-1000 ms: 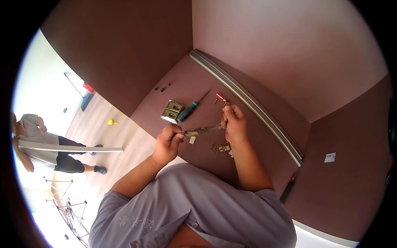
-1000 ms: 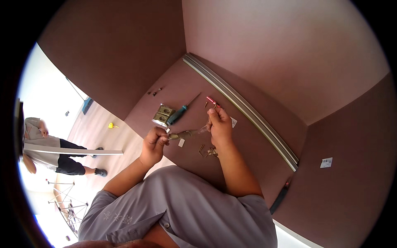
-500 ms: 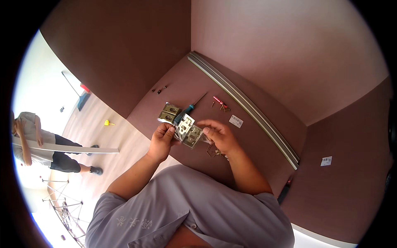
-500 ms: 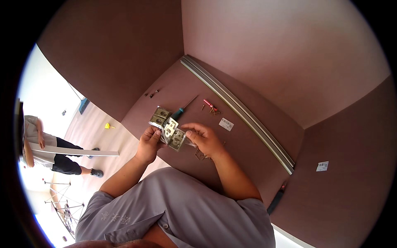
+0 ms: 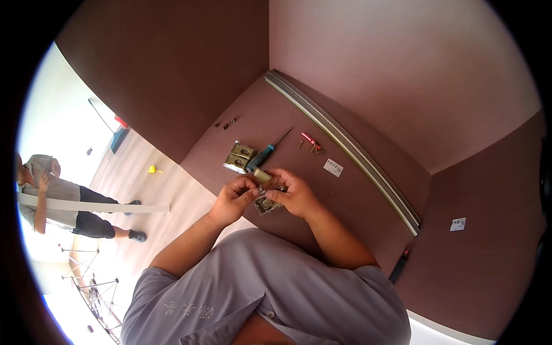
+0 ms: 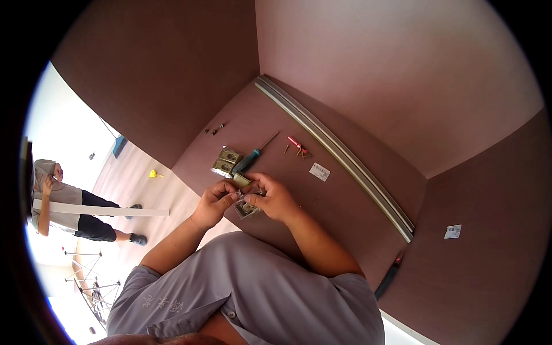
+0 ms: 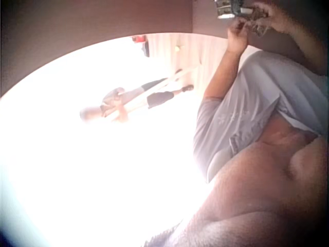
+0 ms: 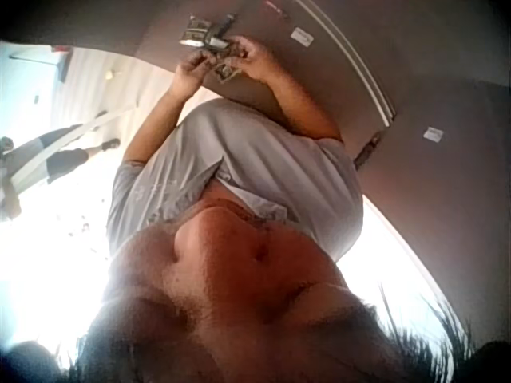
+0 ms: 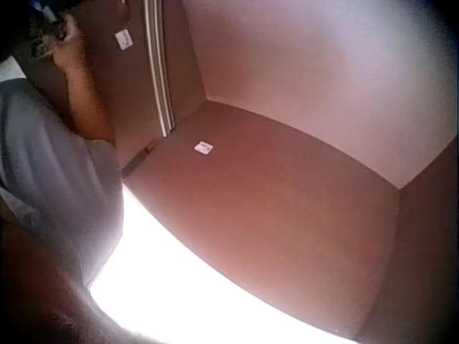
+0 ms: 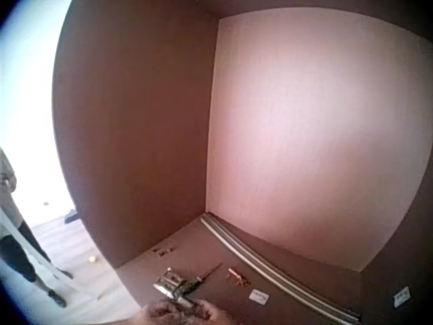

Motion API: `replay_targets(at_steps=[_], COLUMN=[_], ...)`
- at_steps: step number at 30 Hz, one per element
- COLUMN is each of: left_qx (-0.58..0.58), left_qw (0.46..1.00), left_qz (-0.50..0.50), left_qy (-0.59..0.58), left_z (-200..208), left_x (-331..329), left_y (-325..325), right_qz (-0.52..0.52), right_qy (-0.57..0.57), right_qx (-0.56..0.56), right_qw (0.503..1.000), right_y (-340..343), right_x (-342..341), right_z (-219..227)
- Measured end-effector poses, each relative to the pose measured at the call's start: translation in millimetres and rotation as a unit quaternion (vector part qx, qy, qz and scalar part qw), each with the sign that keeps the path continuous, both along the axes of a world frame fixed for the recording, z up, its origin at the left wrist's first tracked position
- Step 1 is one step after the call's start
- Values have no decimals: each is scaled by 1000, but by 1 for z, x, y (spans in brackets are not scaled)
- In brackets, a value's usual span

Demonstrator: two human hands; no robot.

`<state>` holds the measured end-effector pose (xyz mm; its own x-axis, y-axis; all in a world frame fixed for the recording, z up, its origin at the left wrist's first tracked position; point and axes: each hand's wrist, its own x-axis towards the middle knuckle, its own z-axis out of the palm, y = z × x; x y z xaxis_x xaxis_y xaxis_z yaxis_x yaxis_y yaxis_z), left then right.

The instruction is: The person handles a metal pole, unpacks hinges from a bag, and uses a tape measure and pencil to mark dimensions on the interior panels of a wooden cabinet.

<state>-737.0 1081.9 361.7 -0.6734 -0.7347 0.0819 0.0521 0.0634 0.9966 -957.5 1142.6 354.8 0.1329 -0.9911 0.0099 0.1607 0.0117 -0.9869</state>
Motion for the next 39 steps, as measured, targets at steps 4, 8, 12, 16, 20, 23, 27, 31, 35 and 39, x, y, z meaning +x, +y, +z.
replay_targets(at_steps=[4, 8, 12, 16, 20, 23, 27, 31, 35, 39], left_qx=[230, 380, 393, 342, 275, 192, 112, 217, 117, 11], left_qw=[967, 915, 916, 930, 942, 947, 970, 972, 979, 990], left_qz=[44, 89, 76, 101, 62, 9, 12, 23, 32, 75], left_qy=[96, 102, 17, -88, -181, -259, -217, -87, -162, -115], left_z=[0, -6, -12, -21, -14, 4, 8, 21, -2, -9], left_x=[-10, -18, -22, -19, -18, -11, -7, -16, -9, 1], left_y=[-2, -15, -17, -15, -14, -13, -6, 9, 5, 7], right_qz=[-18, -19, -8, -38, -68, -51, -46, -19, 9, -31], right_qy=[103, 234, 330, 163, 52, 64, -6, -85, -171, -361], right_qx=[-11, -82, -195, -11, 42, 31, 63, 78, 79, 102], right_qw=[994, 969, 924, 986, 995, 996, 997, 993, 982, 926], right_y=[-2, -3, -2, 6, 9, 12, 12, 15, 14, 11], right_x=[2, 0, -4, -23, -46, -53, -48, -26, -13, -20], right_z=[-6, 2, 6, -2, -1, 1, -1, -1, -5, -27])
